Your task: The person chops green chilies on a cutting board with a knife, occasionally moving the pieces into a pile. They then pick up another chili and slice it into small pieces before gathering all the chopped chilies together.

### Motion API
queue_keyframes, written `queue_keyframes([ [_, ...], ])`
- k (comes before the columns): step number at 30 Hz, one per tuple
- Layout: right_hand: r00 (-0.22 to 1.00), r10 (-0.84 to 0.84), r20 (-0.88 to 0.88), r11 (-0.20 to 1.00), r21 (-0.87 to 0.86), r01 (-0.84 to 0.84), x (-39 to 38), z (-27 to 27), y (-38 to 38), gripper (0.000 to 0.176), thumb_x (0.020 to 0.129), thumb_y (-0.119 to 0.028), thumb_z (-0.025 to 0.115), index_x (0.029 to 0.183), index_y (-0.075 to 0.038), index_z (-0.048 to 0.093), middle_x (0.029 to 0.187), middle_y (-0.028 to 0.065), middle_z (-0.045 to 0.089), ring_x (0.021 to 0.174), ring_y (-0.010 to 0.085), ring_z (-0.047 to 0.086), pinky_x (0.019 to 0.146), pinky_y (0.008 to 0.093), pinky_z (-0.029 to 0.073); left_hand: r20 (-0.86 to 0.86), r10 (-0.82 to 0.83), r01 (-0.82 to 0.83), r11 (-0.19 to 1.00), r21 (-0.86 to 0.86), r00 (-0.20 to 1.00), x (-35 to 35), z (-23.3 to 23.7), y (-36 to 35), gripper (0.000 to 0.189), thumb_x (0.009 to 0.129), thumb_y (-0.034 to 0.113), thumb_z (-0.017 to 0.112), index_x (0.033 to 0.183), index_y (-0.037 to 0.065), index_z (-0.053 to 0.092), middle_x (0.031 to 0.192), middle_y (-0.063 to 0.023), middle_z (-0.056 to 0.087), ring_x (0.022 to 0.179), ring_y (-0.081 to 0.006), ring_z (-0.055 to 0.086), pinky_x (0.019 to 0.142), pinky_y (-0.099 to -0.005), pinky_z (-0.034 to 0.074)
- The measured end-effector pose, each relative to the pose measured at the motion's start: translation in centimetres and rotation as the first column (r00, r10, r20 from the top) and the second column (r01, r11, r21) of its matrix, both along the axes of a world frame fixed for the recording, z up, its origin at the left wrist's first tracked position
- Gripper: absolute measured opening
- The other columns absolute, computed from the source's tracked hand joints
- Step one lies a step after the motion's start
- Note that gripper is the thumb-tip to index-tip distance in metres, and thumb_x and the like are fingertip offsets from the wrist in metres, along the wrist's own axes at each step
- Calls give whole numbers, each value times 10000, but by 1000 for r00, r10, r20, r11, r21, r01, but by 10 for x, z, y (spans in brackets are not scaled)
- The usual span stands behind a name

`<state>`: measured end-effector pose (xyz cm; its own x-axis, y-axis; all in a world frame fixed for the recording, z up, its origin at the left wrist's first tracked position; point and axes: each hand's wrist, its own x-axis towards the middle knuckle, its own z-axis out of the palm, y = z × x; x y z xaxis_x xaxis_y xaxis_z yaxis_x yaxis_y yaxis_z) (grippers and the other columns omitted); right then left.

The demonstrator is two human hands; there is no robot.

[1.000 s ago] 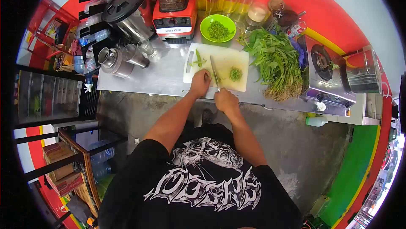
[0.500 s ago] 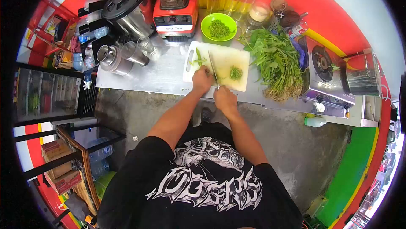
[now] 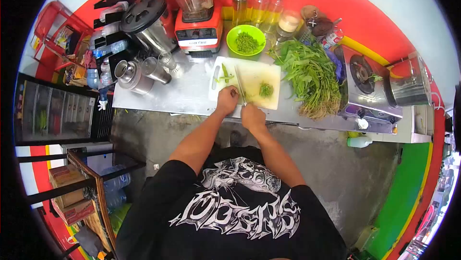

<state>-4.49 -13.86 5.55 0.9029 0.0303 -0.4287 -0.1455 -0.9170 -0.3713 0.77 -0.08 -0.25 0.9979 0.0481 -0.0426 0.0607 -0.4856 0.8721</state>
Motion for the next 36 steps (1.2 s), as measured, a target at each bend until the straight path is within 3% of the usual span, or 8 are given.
queue_keyframes([
  [6, 998, 49, 28, 998, -35, -48, 27, 5, 2, 254, 918, -154, 564, 1040, 9, 717, 1074, 250, 717, 1018, 413, 702, 888, 488, 553, 40, -63, 61, 997, 47, 997, 2, -6, 7, 67, 831, 41, 704, 885, 26, 670, 738, -86, 666, 663, -155, 617, 656, -307, 506],
  [10, 996, 82, 35, 997, -4, -82, 24, 17, -4, 337, 985, -277, 535, 1051, 3, 710, 1088, 246, 714, 1007, 422, 697, 875, 507, 547, -69, -174, 165, 979, -117, 982, 1, -4, 27, 70, 868, 65, 715, 888, 22, 663, 763, -23, 656, 696, -111, 591, 678, -282, 498],
  [12, 999, 1, 36, 998, 66, -3, 15, 20, -7, 425, 1017, -369, 506, 1091, 9, 685, 1087, 260, 707, 1020, 432, 686, 883, 530, 533, -97, -125, 93, 956, -279, 987, -1, -6, 37, 138, 846, 126, 738, 923, 22, 690, 817, -88, 700, 735, -147, 637, 723, -295, 518],
  [14, 996, -67, 60, 991, 119, 59, 3, 6, -7, 465, 1024, -411, 495, 1152, 12, 639, 1082, 270, 702, 1029, 444, 676, 896, 550, 517, -89, -118, 100, 977, -189, 989, -11, 23, 42, 152, 817, 91, 744, 939, 18, 687, 858, -105, 703, 788, -198, 661, 764, -325, 528],
  [16, 1000, 16, 25, 992, 122, -19, -6, 0, -8, 493, 1025, -429, 485, 1208, 17, 590, 1081, 282, 697, 1023, 455, 671, 904, 558, 508, 174, -157, 119, 969, 215, 972, -15, 22, 52, 186, 777, 52, 743, 950, 15, 688, 901, -121, 704, 854, -259, 674, 800, -374, 536],
  [17, 1000, 3, 17, 992, 129, -5, -9, -3, -10, 493, 1025, -429, 485, 1208, 17, 590, 1081, 282, 697, 1023, 455, 671, 904, 558, 508, 94, -149, 131, 975, 178, 984, -18, 21, 56, 218, 751, 34, 735, 966, 19, 699, 957, -147, 699, 918, -312, 675, 845, -411, 538],
  [27, 977, -206, 49, 978, 39, 204, 1, 5, -56, 428, 1020, -391, 502, 1145, -4, 634, 1068, 246, 711, 1009, 440, 677, 888, 530, 521, 91, -199, 185, 973, 139, 976, -38, 10, 67, 249, 788, -3, 715, 1032, -35, 681, 1011, -177, 702, 937, -285, 696, 865, -354, 552],
  [36, 999, -40, 37, 997, 64, 37, -4, -2, -64, 463, 992, -434, 548, 1155, -10, 635, 1064, 239, 702, 1006, 428, 680, 888, 535, 524, -4, -202, 202, 977, 69, 979, -35, 7, 73, 263, 756, 13, 711, 1018, -18, 714, 1004, -198, 705, 944, -313, 699, 875, -387, 559],
])
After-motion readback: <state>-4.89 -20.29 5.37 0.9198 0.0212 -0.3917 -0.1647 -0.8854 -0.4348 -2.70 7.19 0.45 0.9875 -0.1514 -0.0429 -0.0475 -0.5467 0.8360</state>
